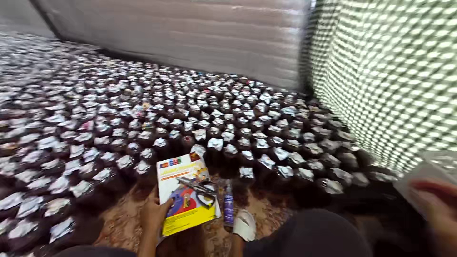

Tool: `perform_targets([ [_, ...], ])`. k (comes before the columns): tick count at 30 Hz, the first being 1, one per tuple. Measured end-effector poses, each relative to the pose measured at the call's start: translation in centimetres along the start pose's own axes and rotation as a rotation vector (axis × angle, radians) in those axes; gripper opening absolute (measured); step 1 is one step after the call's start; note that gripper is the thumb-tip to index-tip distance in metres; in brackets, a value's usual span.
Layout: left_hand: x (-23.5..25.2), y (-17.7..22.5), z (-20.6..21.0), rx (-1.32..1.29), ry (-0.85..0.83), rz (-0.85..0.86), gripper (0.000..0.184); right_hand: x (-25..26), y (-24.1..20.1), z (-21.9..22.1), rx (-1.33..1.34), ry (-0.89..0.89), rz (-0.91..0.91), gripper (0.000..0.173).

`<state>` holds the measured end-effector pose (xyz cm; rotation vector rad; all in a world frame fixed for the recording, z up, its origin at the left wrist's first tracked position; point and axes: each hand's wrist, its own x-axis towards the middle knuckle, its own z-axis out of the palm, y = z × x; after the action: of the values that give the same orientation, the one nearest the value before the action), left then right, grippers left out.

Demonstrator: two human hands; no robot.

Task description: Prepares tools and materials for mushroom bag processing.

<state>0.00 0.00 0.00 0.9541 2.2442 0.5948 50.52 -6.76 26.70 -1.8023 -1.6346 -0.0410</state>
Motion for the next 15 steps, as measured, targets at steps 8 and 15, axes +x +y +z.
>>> perform_targets([
  [8, -0.9, 2.6, 0.4, -0.249, -0.043, -0.038, 0.059, -4.8, -6.2, 28.7, 0.403, -0.912, 0.277, 0.07],
  [15, 0.1, 0.4, 1.7, -0.645, -0.061, -0.141, 0.055, -4.8, -10.6, 35.0, -0.034, -0.82, -0.031, 0.093],
])
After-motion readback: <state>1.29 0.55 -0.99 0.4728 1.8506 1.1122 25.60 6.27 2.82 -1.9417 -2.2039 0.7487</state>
